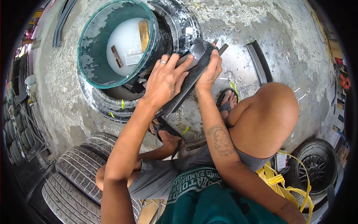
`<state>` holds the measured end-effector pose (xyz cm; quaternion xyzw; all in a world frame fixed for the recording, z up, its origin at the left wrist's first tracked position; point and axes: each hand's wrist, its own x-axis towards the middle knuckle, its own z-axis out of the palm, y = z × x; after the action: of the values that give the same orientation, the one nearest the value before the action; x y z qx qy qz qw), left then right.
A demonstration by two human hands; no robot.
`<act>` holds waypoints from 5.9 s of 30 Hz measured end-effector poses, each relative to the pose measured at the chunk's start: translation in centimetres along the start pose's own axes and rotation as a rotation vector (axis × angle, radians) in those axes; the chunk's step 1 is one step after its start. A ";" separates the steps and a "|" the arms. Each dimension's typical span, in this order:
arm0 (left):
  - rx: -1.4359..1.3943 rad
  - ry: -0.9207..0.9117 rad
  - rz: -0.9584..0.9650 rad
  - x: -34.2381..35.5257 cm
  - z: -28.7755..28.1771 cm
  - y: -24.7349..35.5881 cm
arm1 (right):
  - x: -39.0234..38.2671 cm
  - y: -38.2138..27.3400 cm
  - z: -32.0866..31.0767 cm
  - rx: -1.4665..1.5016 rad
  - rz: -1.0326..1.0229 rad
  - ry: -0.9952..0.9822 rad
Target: The recorder is wet sanding a black car trim piece using a sanding block and a bucket of soapy water.
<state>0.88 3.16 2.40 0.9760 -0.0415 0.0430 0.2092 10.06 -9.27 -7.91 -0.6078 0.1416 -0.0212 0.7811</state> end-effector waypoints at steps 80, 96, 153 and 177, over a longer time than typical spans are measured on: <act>-0.032 0.070 0.019 2.3 0.5 0.0 | -0.2 -0.1 0.4 0.136 0.047 0.012; -0.046 0.092 -0.010 5.8 1.6 0.2 | -0.5 0.3 0.4 0.039 -0.024 0.027; -0.029 0.234 -0.327 1.4 -11.1 -10.0 | 1.1 1.1 -1.5 0.073 0.040 -0.007; -0.020 0.107 -0.143 -10.8 2.9 2.4 | -1.0 -2.6 0.4 -0.118 0.121 0.066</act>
<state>-9.89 0.46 -0.39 0.9706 0.0391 0.0798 0.2236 9.52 -9.37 -5.15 -0.6422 0.2047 0.0143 0.7385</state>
